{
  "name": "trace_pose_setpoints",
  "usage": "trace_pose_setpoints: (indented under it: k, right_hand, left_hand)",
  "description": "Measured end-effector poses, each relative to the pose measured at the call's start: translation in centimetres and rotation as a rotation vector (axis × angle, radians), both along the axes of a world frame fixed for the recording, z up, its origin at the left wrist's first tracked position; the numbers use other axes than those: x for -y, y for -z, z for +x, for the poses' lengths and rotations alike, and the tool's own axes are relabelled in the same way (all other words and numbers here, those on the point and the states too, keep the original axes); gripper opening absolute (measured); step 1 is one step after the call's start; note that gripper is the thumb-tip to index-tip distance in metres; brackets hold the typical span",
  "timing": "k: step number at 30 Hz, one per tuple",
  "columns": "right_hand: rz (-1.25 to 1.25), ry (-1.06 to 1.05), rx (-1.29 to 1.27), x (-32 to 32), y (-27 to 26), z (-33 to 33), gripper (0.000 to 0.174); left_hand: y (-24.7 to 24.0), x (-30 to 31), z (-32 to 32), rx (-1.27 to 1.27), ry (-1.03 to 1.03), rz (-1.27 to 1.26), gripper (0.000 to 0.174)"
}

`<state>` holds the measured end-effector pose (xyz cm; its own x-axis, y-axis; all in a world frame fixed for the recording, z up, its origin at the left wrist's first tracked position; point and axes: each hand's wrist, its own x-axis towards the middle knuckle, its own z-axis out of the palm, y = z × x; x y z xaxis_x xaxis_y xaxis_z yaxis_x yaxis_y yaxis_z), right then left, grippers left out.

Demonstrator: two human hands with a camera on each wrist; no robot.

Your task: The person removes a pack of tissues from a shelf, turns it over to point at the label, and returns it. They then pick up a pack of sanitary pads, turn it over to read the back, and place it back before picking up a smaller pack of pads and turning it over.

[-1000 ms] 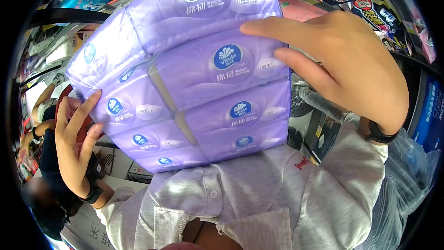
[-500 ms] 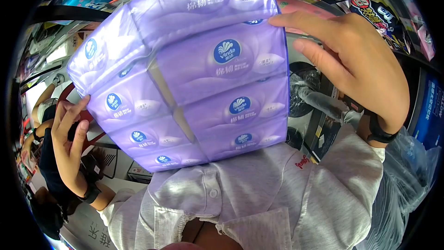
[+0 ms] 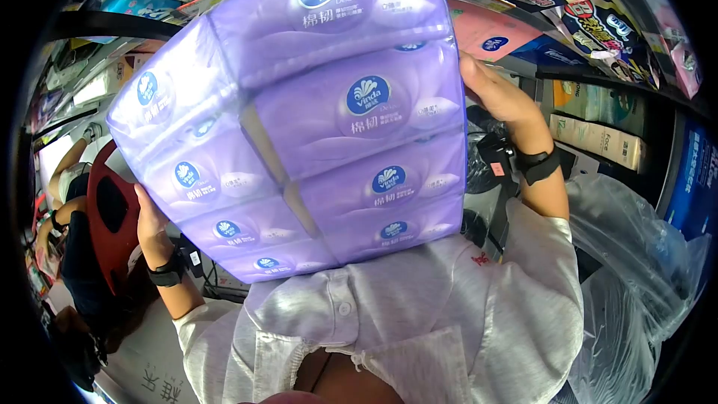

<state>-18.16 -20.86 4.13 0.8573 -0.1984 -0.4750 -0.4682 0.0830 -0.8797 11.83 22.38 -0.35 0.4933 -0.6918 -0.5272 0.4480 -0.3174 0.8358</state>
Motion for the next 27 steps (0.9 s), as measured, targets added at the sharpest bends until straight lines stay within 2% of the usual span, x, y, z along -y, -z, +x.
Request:
trace_pose_setpoints:
  k: [1,2,3,7,9,10,12,14,15,19,20,21,24,25,27]
  right_hand:
    - [0.113,-0.054,0.0,0.5,0.3,0.1,0.077]
    - [0.106,-0.05,0.007,0.2,0.1,0.2,0.077]
    - [0.088,-0.013,0.06,-0.3,-0.3,0.5,0.079]
    - [0.022,0.115,0.267,-3.0,-2.0,2.6,0.089]
    - [0.013,0.154,0.324,-3.8,-2.5,4.0,0.087]
    - [0.007,0.2,0.373,-4.2,-2.7,4.5,0.086]
    - [0.032,0.218,0.365,-4.7,-3.7,5.1,0.091]
    - [-0.132,0.157,0.426,-4.7,-4.5,5.3,0.099]
    - [-0.204,0.211,0.408,-4.3,-4.8,4.5,0.104]
    - [-0.313,0.31,0.427,-3.0,-6.1,1.3,0.102]
    - [-0.439,0.239,0.598,0.9,-3.1,0.1,0.092]
    - [-0.446,0.292,0.616,0.8,-4.2,-0.7,0.091]
    - [-0.547,0.378,0.789,2.0,-6.9,0.2,0.087]
    - [-0.579,0.386,0.843,2.4,-7.8,0.5,0.086]
    - [-0.625,0.393,0.919,3.0,-9.3,1.8,0.083]
  left_hand:
    - [-0.6,0.3,-0.1,0.059,0.13,0.019,0.083]
    - [-1.6,1.3,-0.4,0.122,0.258,0.037,0.09]
    - [-2.2,2.4,-0.9,0.141,0.252,0.07,0.099]
    - [-1.5,4.3,-2.4,0.063,0.105,0.05,0.09]
    - [-0.7,4.2,-2.3,-0.052,-0.049,-0.006,0.084]
    - [-1.0,4.0,-2.4,-0.045,-0.051,-0.007,0.084]
    - [-2.2,4.6,-2.9,0.043,-0.118,0.003,0.078]
    - [-4.6,5.4,-2.8,0.122,-0.034,-0.005,0.078]
    - [-5.0,5.8,-3.0,0.159,-0.025,-0.037,0.079]
    - [-8.6,7.2,-3.2,0.332,-0.124,-0.108,0.085]
    - [-10.0,7.9,-3.5,0.392,-0.17,-0.134,0.085]
    - [-11.2,8.3,-3.0,0.456,-0.153,-0.141,0.087]
    - [-11.5,7.8,1.9,0.739,-0.025,-0.314,0.059]
    - [-12.0,8.5,2.5,0.744,-0.032,-0.333,0.059]
    - [-14.3,9.9,2.9,1.131,0.202,-0.219,0.037]
